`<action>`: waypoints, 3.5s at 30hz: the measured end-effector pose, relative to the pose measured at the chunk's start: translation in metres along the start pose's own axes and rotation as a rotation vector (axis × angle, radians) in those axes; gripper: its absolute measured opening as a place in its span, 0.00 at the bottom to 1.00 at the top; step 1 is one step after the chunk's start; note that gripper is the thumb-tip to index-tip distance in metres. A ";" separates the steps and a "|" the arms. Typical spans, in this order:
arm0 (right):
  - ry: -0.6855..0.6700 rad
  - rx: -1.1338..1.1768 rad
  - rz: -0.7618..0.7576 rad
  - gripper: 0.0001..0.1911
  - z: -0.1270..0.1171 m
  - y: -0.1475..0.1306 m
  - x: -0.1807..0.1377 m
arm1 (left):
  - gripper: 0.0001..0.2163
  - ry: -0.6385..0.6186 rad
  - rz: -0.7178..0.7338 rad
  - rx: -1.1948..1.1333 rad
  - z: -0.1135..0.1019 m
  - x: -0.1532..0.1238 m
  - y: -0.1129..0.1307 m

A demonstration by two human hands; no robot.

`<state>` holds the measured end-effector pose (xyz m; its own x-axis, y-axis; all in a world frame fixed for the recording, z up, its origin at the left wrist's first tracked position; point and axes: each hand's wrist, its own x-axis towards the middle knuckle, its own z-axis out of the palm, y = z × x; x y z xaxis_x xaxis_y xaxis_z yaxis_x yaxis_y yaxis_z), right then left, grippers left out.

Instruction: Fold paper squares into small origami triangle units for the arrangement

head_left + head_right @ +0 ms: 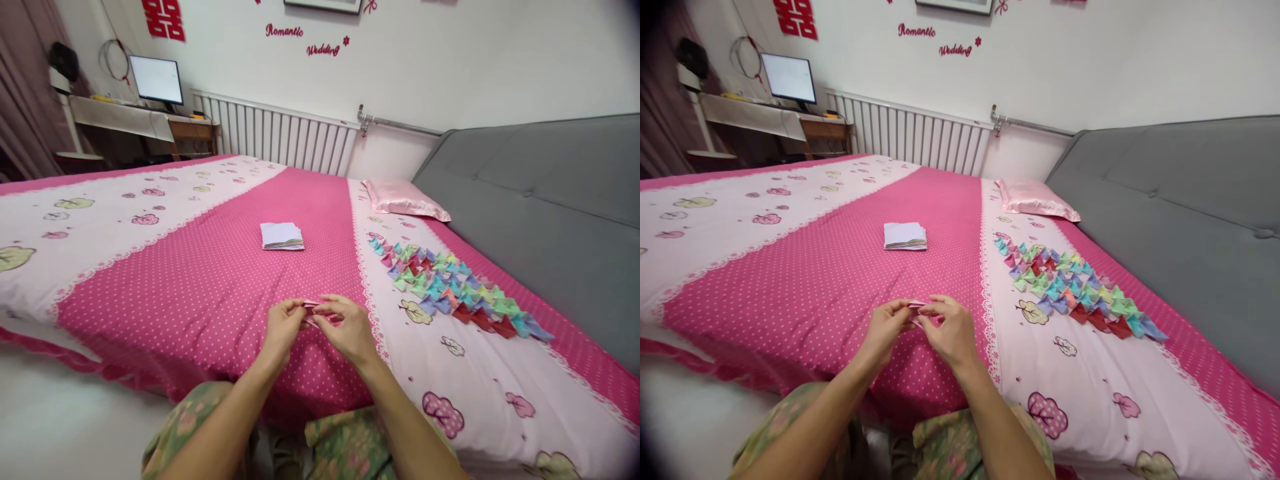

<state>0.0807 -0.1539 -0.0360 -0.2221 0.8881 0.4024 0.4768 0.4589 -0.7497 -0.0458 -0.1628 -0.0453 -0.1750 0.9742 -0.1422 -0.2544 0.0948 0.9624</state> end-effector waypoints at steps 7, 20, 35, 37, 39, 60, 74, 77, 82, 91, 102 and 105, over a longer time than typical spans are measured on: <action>0.004 0.033 -0.014 0.08 -0.001 -0.001 0.001 | 0.08 -0.099 0.042 -0.005 -0.003 0.001 0.001; 0.061 -0.118 0.095 0.10 -0.001 -0.002 0.000 | 0.11 -0.263 0.070 0.047 0.001 -0.001 0.003; -0.028 -0.004 -0.015 0.08 -0.008 -0.008 0.002 | 0.10 -0.184 -0.081 -0.130 -0.014 0.006 0.011; -0.035 0.024 -0.009 0.07 -0.007 -0.009 0.001 | 0.10 -0.198 -0.088 -0.118 -0.015 0.007 0.010; -0.030 0.030 0.002 0.07 -0.007 -0.009 0.001 | 0.09 -0.219 -0.089 -0.093 -0.016 0.008 0.008; -0.030 -0.084 -0.039 0.11 -0.005 -0.005 0.001 | 0.10 -0.171 -0.106 -0.092 -0.012 0.004 0.010; -0.092 -0.169 -0.069 0.10 -0.008 -0.004 0.003 | 0.11 -0.198 -0.132 -0.046 -0.014 0.006 0.004; -0.110 -0.161 -0.030 0.10 -0.008 -0.002 0.003 | 0.09 -0.190 -0.133 -0.009 -0.012 0.005 0.003; -0.181 -0.152 -0.006 0.11 -0.007 0.001 0.002 | 0.07 -0.175 -0.105 0.056 -0.011 0.005 0.001; -0.200 -0.273 -0.047 0.09 -0.004 0.005 0.001 | 0.06 -0.162 -0.023 0.267 -0.014 0.012 -0.013; -0.167 -0.535 -0.117 0.10 -0.001 -0.002 -0.004 | 0.11 -0.186 0.169 0.465 -0.008 0.005 -0.012; -0.177 -0.603 -0.165 0.11 0.003 -0.005 -0.007 | 0.11 -0.045 0.310 0.703 -0.005 0.002 -0.012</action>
<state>0.0774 -0.1620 -0.0363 -0.4460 0.8214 0.3556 0.8067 0.5410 -0.2379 -0.0474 -0.1629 -0.0583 -0.0973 0.9834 0.1534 0.4668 -0.0910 0.8796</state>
